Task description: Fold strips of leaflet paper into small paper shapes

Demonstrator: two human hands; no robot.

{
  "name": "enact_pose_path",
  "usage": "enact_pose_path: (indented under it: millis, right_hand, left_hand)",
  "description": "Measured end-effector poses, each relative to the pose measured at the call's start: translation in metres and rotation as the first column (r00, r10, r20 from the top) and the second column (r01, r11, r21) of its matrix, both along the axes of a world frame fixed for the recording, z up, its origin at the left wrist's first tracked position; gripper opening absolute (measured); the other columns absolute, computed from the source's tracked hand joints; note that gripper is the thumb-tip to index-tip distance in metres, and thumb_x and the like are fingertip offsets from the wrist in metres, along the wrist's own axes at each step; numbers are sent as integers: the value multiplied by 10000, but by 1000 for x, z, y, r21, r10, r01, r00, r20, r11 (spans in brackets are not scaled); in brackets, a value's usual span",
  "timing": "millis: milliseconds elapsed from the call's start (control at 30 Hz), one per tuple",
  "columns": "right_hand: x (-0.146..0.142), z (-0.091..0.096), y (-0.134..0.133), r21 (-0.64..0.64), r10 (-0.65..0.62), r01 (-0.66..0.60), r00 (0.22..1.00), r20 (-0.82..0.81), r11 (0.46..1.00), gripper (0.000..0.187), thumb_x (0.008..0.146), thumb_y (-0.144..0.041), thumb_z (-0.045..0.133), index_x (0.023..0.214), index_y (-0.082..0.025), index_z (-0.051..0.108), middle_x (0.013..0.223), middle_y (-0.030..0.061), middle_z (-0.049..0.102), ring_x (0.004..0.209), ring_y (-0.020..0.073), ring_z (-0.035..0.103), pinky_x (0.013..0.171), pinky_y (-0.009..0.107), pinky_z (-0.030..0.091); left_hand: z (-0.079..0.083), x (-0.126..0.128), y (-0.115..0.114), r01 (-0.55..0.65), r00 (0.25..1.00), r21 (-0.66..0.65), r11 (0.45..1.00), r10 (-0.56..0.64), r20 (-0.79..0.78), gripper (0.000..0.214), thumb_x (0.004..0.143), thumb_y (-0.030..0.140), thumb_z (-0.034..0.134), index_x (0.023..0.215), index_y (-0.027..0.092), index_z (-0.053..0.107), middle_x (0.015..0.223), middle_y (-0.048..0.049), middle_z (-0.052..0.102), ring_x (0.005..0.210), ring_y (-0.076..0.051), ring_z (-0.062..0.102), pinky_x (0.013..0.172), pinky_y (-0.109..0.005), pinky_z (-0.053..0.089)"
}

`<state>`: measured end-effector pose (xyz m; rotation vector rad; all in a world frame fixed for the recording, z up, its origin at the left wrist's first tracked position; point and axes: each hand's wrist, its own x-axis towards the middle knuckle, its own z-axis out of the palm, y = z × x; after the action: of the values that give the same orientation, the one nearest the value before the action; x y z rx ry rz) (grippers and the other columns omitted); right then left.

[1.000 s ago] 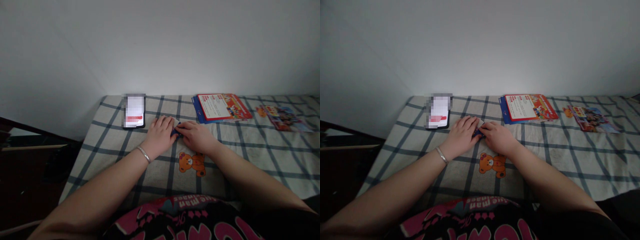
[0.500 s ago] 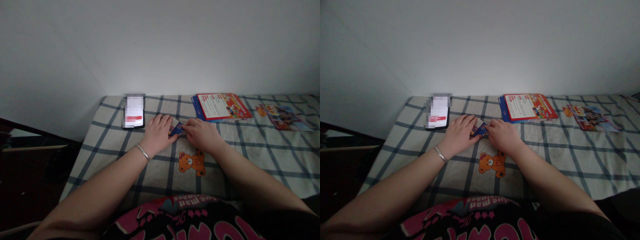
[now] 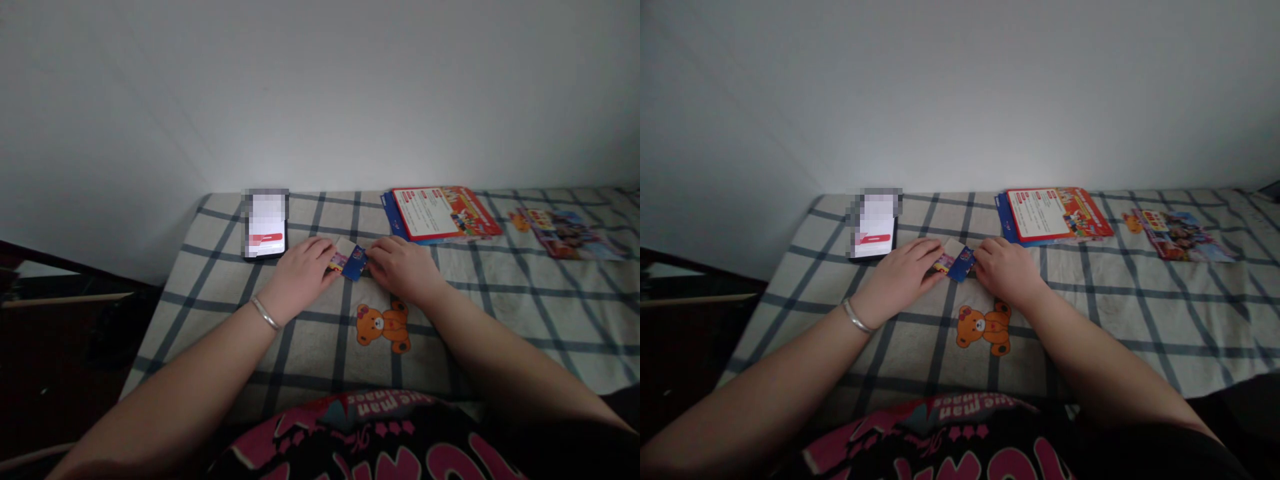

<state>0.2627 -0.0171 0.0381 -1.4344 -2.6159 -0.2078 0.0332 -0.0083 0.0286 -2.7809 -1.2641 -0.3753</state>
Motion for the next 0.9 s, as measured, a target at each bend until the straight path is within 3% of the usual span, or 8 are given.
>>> enact_pose_path:
  millis: [167,333,533,733,900]
  right_hand:
    - [5,-10,9,17,145,-144,984,-104,989,285,934,-250,525,1171,-181,667,1228,88,669,1084,237,615,883,380,511]
    - [6,-14,10,19,231,-231,963,-142,973,314,934,-297,537,1194,-180,668,1247,98,662,1100,253,618,899,413,522]
    - [6,-14,8,8,293,-295,943,-159,955,306,952,-327,515,1180,-212,684,1238,89,664,1102,249,615,877,405,532]
    - [6,-13,10,-6,375,-381,912,-168,924,311,962,-333,500,1178,-203,682,1225,66,672,1118,240,601,884,384,529]
    - [4,-14,9,26,427,-431,881,-201,902,302,948,-377,524,1118,-209,707,1171,66,696,1049,222,629,828,359,528]
  left_hand:
    - [-2,-4,6,55,998,36,998,-55,-18,366,901,357,629,1160,99,639,1194,-103,649,1120,-255,578,975,-394,485]
    - [-4,-4,5,239,971,73,968,-240,1,216,923,282,604,1089,161,672,1173,-50,675,1156,-224,566,963,-371,486]
    - [-5,-1,1,238,971,86,968,-238,-12,190,902,303,635,1005,148,679,1050,-55,705,946,-201,644,802,-334,537]
    - [-6,-5,2,299,954,171,939,-294,-52,118,926,203,577,985,161,671,1048,-48,707,926,-181,659,737,-304,548]
    - [-3,-4,0,321,947,166,932,-312,-79,114,912,130,553,961,160,651,1020,-54,701,925,-185,655,708,-303,551]
